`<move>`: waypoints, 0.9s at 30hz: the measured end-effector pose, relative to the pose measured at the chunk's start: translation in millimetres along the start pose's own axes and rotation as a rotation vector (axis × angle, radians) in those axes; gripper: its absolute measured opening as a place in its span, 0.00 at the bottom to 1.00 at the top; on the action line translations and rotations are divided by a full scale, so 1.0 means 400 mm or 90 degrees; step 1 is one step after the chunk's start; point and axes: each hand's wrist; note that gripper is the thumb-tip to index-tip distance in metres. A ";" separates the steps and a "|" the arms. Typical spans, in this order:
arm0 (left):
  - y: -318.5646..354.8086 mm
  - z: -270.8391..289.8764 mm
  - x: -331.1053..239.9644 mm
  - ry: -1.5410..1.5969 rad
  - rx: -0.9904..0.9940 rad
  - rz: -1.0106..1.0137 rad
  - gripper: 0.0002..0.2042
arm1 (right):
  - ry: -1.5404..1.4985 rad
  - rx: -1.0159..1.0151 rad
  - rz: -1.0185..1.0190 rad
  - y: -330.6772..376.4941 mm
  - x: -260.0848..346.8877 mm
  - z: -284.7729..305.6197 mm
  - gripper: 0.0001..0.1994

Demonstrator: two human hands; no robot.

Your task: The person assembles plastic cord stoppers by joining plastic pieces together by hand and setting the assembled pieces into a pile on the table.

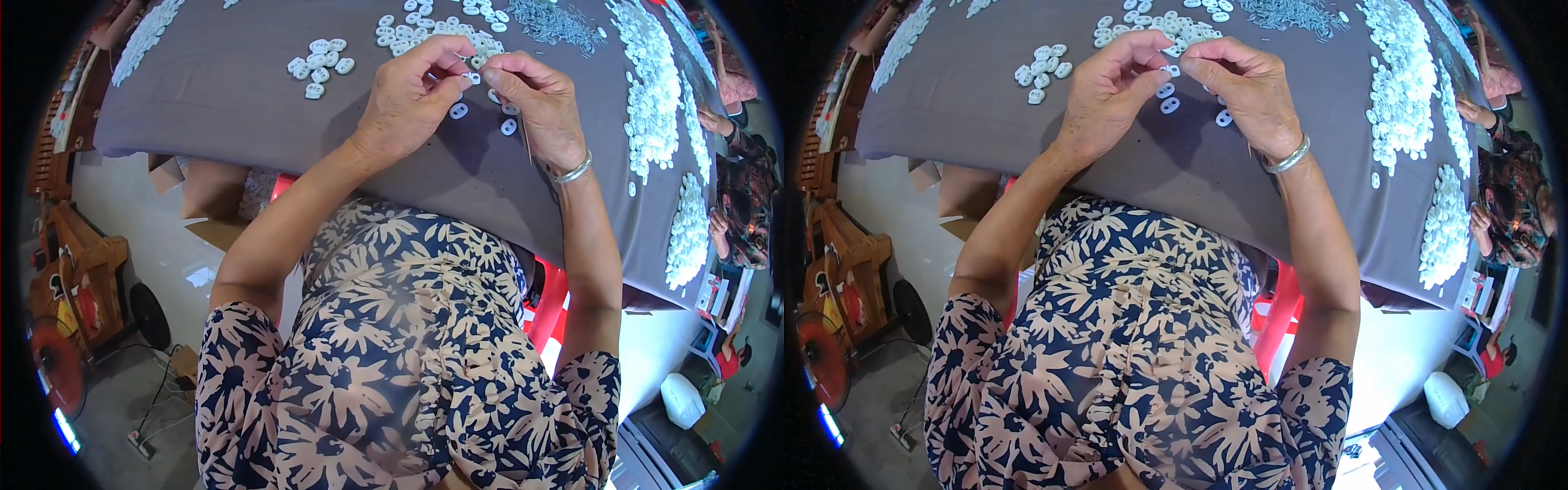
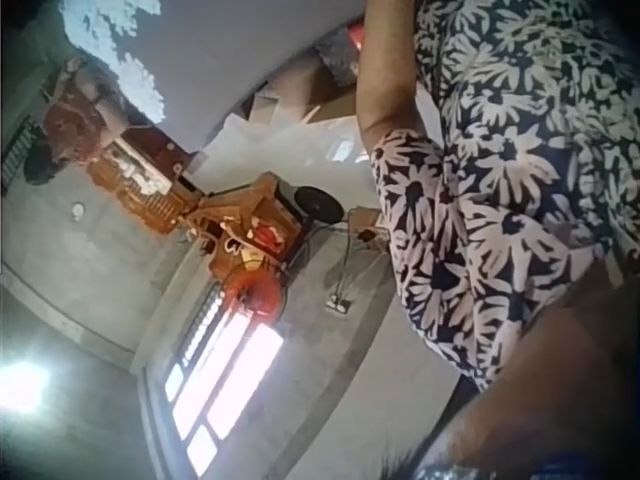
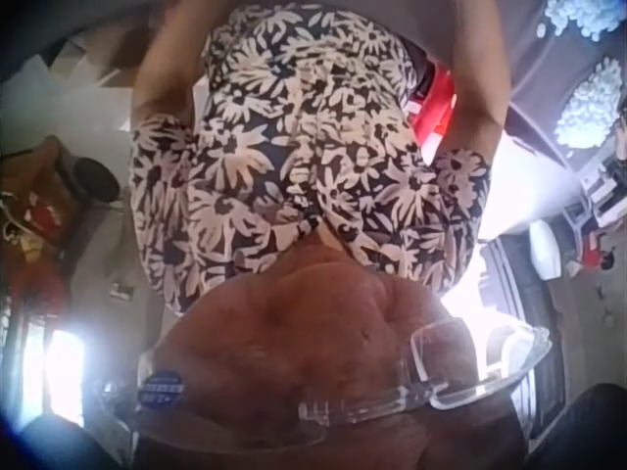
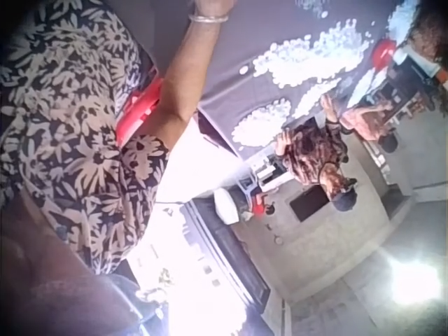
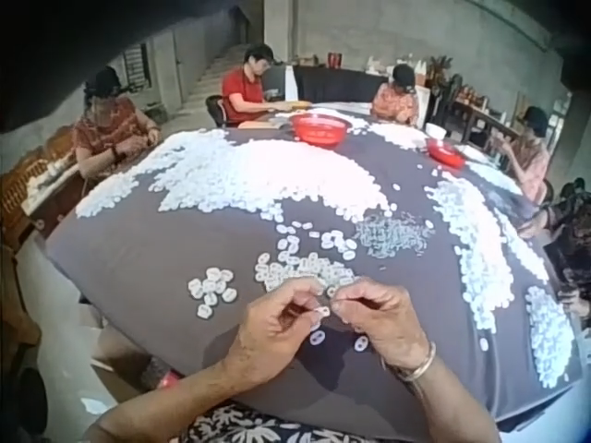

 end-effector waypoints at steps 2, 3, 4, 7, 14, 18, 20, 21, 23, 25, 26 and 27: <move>0.000 -0.007 0.008 -0.049 0.008 -0.063 0.14 | 0.037 -0.010 0.127 0.000 -0.004 -0.003 0.06; 0.003 -0.008 0.009 -0.049 0.007 -0.062 0.14 | 0.036 -0.009 0.126 0.001 -0.002 0.001 0.06; 0.003 -0.007 0.008 -0.065 0.017 -0.060 0.14 | 0.076 -0.003 0.137 0.002 0.001 0.008 0.06; 0.004 -0.006 0.005 -0.089 0.030 -0.044 0.15 | 0.112 0.006 0.118 0.005 0.008 0.018 0.06; 0.008 -0.008 0.001 -0.105 0.069 0.043 0.20 | 0.166 0.028 0.077 0.004 0.009 0.014 0.07; 0.009 -0.007 0.009 -0.101 0.075 0.028 0.21 | 0.187 0.074 0.104 0.000 0.002 0.013 0.09; 0.006 -0.008 0.005 -0.086 0.051 0.012 0.20 | 0.112 0.074 0.075 0.002 0.004 0.009 0.11; 0.006 -0.008 0.003 -0.086 0.051 0.012 0.20 | 0.113 0.074 0.075 0.001 0.005 0.010 0.11; 0.007 -0.007 0.000 -0.093 0.052 0.023 0.21 | 0.118 0.082 0.079 0.000 0.007 0.013 0.12; 0.007 -0.009 0.001 -0.103 0.048 0.017 0.22 | 0.122 0.081 0.084 0.000 0.004 0.012 0.12; 0.008 -0.010 0.002 -0.113 0.045 0.010 0.22 | 0.127 0.079 0.089 0.000 0.003 0.011 0.12; 0.008 -0.009 -0.001 -0.114 0.045 0.010 0.22 | 0.127 0.080 0.089 0.000 0.003 0.010 0.12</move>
Point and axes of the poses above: each hand's wrist, its own y-axis away from the middle knuckle, its own z-axis out of the back of the hand, x = y × z, and after that the axes turned 10 degrees about y, right-handed
